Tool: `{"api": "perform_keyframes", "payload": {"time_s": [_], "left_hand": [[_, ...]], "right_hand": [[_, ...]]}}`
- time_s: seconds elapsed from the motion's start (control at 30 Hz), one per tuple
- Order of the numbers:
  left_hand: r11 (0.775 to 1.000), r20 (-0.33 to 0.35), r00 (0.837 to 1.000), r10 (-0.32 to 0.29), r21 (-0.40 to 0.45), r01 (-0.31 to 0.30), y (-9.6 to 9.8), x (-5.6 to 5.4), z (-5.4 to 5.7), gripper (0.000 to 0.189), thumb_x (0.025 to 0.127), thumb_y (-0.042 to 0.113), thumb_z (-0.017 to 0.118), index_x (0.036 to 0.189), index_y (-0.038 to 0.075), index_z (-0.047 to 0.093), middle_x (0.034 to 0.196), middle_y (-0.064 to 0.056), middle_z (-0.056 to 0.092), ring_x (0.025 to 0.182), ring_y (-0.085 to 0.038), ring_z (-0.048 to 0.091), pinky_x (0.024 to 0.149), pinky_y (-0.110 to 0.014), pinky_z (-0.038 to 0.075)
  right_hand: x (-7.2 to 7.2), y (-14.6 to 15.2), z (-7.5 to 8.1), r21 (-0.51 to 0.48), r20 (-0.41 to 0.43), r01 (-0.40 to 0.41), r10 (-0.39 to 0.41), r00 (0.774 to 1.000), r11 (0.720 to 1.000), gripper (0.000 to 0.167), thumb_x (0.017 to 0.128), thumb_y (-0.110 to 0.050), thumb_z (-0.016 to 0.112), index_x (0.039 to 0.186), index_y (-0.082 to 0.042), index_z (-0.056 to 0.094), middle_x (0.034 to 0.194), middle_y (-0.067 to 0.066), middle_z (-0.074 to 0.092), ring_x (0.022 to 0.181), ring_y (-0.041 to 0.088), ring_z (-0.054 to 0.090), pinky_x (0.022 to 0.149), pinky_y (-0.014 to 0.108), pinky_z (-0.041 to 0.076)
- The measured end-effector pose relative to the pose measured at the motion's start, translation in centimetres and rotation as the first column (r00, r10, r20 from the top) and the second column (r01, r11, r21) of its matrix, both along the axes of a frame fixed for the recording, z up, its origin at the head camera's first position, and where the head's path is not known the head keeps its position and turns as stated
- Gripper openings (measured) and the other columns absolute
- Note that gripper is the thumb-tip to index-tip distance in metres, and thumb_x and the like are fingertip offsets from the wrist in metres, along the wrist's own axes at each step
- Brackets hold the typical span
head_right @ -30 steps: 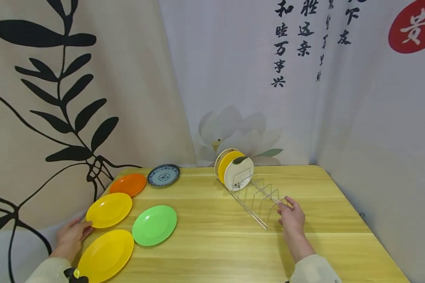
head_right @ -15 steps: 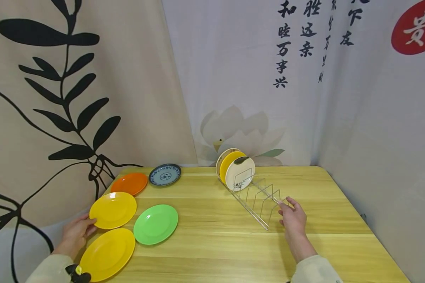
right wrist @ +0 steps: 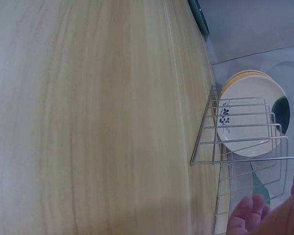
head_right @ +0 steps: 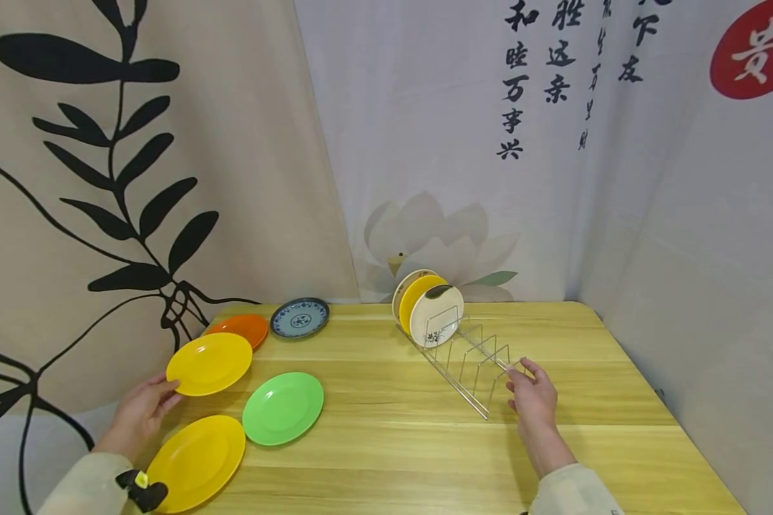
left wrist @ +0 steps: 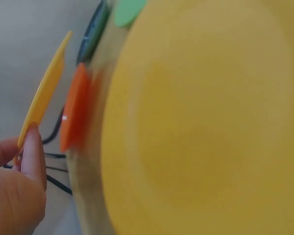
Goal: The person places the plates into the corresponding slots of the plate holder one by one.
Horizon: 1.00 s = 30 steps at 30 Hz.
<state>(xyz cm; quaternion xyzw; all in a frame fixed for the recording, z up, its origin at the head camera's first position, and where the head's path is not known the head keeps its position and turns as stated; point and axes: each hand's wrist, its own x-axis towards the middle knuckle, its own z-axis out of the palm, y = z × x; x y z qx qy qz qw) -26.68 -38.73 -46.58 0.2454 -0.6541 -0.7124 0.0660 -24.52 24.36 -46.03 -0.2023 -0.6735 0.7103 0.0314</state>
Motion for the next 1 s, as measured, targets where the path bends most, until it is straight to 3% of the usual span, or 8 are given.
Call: {"api": "perform_keyframes", "payload": {"time_s": [0.07,0.27,0.5,0.67,0.83,1.0], "left_hand": [[1.000,-0.007,1.000,-0.014,0.001,0.014,0.3,-0.4,0.6,0.058,0.102,0.008,0.051,0.154,0.000,0.028,0.126,-0.005,0.047,0.089,-0.003,0.059,0.093,-0.023,0.051],[0.998,-0.040,0.998,-0.049,0.030,0.050,1.5,-1.5,2.3,0.058,0.101,0.007,0.055,0.153,0.002,0.030,0.106,0.004,0.054,0.085,-0.005,0.059,0.086,-0.020,0.054],[0.992,-0.070,0.991,-0.118,0.036,0.121,3.7,-3.1,4.0,0.058,0.101,0.005,0.053,0.153,0.003,0.028,0.115,0.001,0.048,0.090,-0.006,0.057,0.088,-0.020,0.052],[0.992,-0.087,0.992,-0.090,0.083,0.097,5.8,-4.6,5.4,0.050,0.100,0.001,0.055,0.146,0.008,0.039,0.120,-0.001,0.048,0.096,-0.009,0.057,0.091,-0.023,0.052],[0.985,-0.136,0.988,-0.071,0.149,0.091,8.1,-5.7,6.8,0.037,0.097,-0.004,0.056,0.132,0.007,0.048,0.116,-0.002,0.053,0.090,-0.008,0.065,0.091,-0.028,0.052],[0.985,-0.170,0.983,-0.075,0.142,0.099,10.7,-7.0,7.3,0.042,0.096,-0.004,0.057,0.135,0.006,0.046,0.115,-0.003,0.054,0.087,-0.010,0.066,0.088,-0.027,0.055]], "right_hand": [[0.0,0.0,0.0,0.002,0.001,0.002,-0.002,1.000,1.000,0.065,0.102,-0.030,0.055,0.156,-0.011,0.025,0.139,0.007,0.039,0.115,0.021,0.047,0.088,0.035,0.047],[0.0,0.1,-0.1,0.013,0.003,0.002,-0.002,1.000,1.000,0.065,0.101,-0.030,0.056,0.156,-0.010,0.026,0.139,0.008,0.039,0.110,0.018,0.050,0.088,0.036,0.048],[0.0,0.0,0.0,0.022,0.005,0.003,-0.004,1.000,1.000,0.065,0.101,-0.030,0.056,0.156,-0.010,0.027,0.139,0.009,0.040,0.109,0.018,0.051,0.085,0.034,0.049],[-0.1,0.1,-0.1,0.015,0.006,0.002,-0.002,1.000,1.000,0.065,0.101,-0.031,0.056,0.156,-0.011,0.027,0.138,0.008,0.040,0.111,0.019,0.050,0.085,0.032,0.049],[0.0,0.0,0.0,0.005,0.000,-0.001,0.001,1.000,1.000,0.066,0.101,-0.032,0.057,0.156,-0.011,0.026,0.139,0.007,0.039,0.113,0.020,0.049,0.087,0.033,0.047],[0.0,0.1,0.0,0.007,-0.017,-0.016,0.016,1.000,1.000,0.067,0.102,-0.032,0.056,0.156,-0.010,0.024,0.142,0.009,0.036,0.117,0.023,0.045,0.089,0.036,0.045]]}}
